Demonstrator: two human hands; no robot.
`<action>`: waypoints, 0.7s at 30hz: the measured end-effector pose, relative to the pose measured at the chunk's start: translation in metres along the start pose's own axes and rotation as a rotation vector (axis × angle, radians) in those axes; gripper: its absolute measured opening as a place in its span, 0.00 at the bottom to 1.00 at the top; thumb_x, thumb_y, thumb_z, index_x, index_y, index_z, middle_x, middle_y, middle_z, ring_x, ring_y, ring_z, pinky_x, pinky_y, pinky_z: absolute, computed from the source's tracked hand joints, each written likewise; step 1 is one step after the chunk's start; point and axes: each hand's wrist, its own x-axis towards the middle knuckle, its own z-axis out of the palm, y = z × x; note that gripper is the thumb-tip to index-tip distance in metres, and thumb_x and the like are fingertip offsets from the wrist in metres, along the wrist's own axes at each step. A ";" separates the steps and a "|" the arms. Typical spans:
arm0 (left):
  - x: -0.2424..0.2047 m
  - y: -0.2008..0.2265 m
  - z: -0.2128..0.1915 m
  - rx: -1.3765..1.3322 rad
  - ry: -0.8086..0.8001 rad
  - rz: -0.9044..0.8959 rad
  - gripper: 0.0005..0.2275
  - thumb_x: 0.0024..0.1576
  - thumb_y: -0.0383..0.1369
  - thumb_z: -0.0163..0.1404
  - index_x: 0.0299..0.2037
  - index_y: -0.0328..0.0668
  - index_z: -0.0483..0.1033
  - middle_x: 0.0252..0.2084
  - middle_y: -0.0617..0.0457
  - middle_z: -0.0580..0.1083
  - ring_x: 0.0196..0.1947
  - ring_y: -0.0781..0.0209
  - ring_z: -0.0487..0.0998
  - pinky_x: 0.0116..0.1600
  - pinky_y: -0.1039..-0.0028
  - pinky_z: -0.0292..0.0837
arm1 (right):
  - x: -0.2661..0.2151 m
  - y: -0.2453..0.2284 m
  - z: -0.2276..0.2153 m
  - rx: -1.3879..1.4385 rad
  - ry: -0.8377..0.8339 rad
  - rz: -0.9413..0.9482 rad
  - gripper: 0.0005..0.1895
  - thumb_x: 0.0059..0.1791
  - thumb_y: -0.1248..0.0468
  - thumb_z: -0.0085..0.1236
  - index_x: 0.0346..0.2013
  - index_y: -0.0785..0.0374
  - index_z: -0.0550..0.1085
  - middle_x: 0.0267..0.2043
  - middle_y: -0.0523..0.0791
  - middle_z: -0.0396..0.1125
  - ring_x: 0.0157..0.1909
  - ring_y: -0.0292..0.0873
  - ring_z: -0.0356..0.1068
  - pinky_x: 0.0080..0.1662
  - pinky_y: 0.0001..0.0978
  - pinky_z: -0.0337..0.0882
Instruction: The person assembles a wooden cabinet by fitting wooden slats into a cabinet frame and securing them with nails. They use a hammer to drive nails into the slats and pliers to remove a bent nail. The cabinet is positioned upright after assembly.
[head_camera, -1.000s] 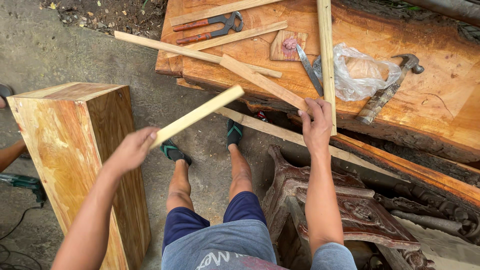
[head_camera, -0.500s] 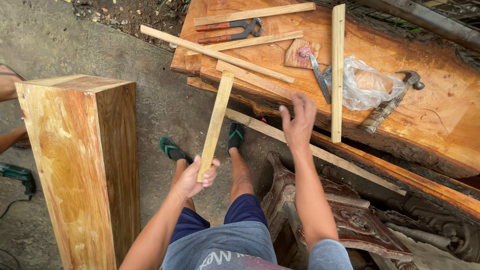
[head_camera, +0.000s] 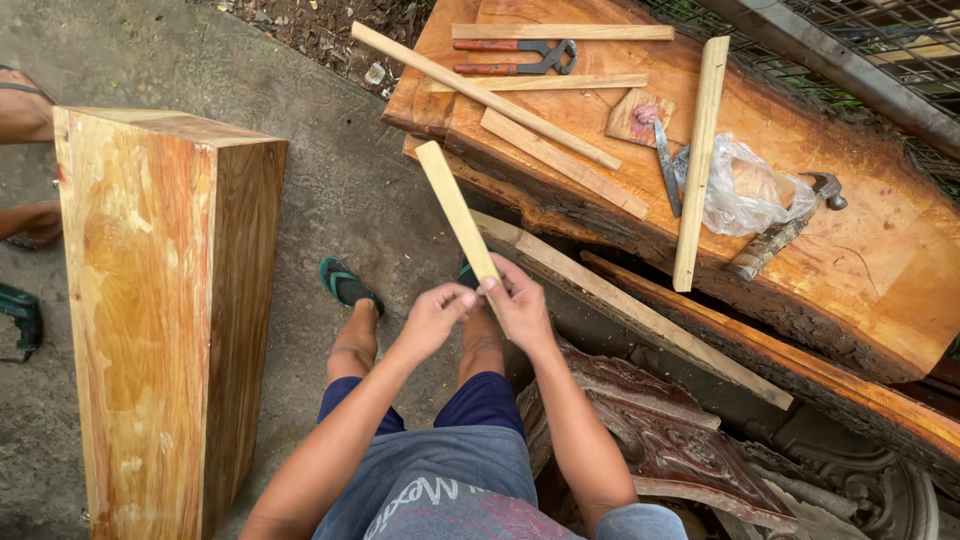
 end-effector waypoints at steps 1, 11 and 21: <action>0.001 0.010 -0.007 -0.056 0.049 -0.008 0.16 0.64 0.35 0.54 0.57 0.30 0.73 0.49 0.49 0.79 0.48 0.66 0.78 0.51 0.73 0.75 | 0.000 -0.003 -0.003 0.022 -0.011 -0.020 0.22 0.55 0.65 0.56 0.64 0.65 0.71 0.45 0.48 0.75 0.42 0.35 0.73 0.46 0.28 0.74; 0.024 0.107 0.007 -0.007 0.185 0.122 0.21 0.61 0.36 0.57 0.60 0.30 0.69 0.45 0.47 0.76 0.43 0.64 0.77 0.47 0.72 0.74 | -0.021 -0.026 0.002 -0.390 0.072 -0.384 0.16 0.51 0.64 0.63 0.52 0.67 0.78 0.51 0.50 0.74 0.52 0.47 0.75 0.55 0.35 0.74; 0.022 0.137 -0.018 0.294 0.088 0.147 0.20 0.67 0.39 0.45 0.64 0.36 0.59 0.46 0.51 0.77 0.36 0.68 0.74 0.43 0.77 0.73 | 0.105 -0.022 -0.149 -1.163 0.527 -0.603 0.22 0.47 0.68 0.65 0.57 0.65 0.75 0.55 0.53 0.68 0.57 0.57 0.64 0.59 0.49 0.63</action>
